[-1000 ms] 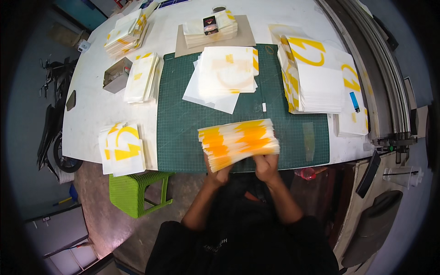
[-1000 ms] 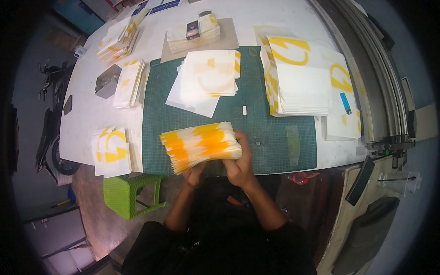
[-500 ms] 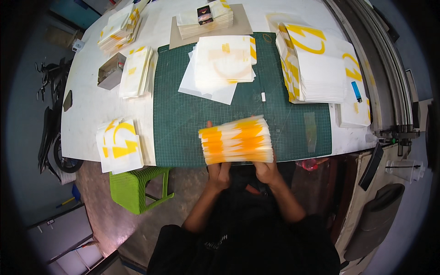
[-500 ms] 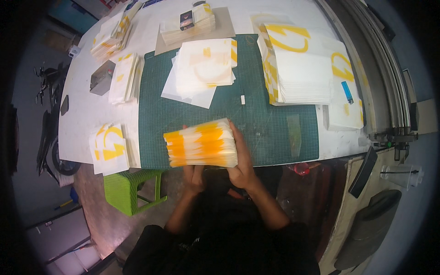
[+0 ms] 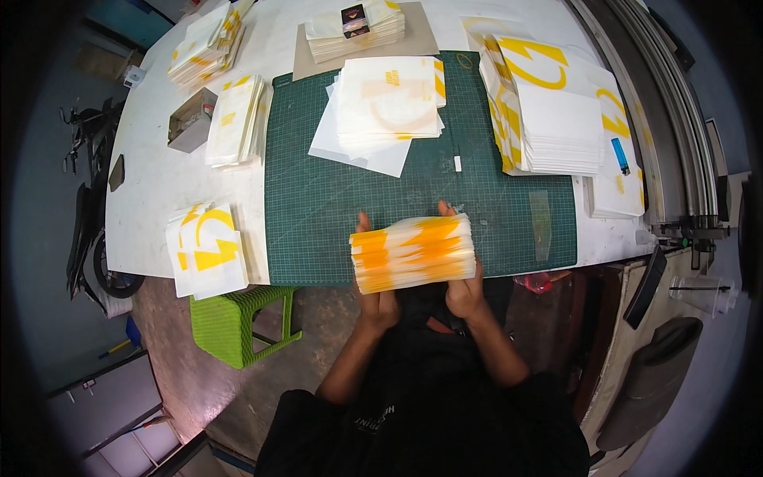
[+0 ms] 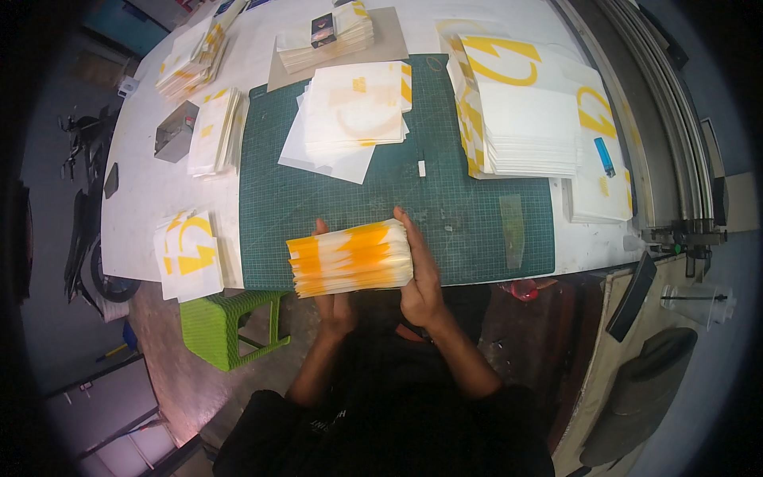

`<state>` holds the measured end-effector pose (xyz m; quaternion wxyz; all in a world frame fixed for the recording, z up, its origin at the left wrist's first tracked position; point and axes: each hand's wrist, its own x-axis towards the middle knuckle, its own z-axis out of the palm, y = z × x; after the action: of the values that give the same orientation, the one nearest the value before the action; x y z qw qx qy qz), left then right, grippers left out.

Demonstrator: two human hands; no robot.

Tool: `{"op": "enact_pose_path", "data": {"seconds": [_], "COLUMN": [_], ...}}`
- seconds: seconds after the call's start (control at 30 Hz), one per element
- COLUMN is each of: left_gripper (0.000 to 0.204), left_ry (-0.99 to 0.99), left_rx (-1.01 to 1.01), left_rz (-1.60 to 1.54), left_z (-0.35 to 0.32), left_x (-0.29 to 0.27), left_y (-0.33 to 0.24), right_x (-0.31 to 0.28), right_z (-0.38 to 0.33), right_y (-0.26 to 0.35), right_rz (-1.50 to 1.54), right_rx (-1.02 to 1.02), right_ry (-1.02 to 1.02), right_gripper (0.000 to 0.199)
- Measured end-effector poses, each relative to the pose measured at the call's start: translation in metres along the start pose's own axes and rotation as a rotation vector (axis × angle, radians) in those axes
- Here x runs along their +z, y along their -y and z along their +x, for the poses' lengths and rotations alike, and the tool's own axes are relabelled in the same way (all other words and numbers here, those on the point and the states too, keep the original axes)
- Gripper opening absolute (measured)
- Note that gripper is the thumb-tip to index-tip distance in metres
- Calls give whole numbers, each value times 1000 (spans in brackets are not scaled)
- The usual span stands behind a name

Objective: The person repeatedly picks up individual white sheets with yellow printed designs from a pile on a green cutting mat. They smooth each sheet flat with both hands and then place it onto a growing stack. The person occasionally lifts the stack to align the edges before continuing the process.

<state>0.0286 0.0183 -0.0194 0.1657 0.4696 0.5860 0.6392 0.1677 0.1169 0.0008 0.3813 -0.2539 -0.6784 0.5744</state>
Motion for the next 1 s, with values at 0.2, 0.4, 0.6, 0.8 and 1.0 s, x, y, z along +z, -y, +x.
{"op": "enact_pose_path", "data": {"seconds": [0.2,0.4,0.6,0.8,1.0], "left_gripper": [57,36,35,28,36], "left_ry": [-67,-6,90,2,145], "left_rx": [40,-97,-149,-472,-499], "left_rz": [99,85,-56,-347,-395], "left_z": [1,17,34,18,44], "left_x": [2,-35,-51,-56,-34], "left_y": [2,4,8,21,-29], "right_x": [3,-36,-55,-56,-52], "right_z": [-1,18,38,36,26], "right_y": [-6,-1,-3,-6,13], "right_rz": [-35,-146,-89,-129,209], "right_rx": [-53,-34,-58,-13,284], "right_ry": [-35,93,245,183,136], "right_gripper": [59,40,29,23,13]}}
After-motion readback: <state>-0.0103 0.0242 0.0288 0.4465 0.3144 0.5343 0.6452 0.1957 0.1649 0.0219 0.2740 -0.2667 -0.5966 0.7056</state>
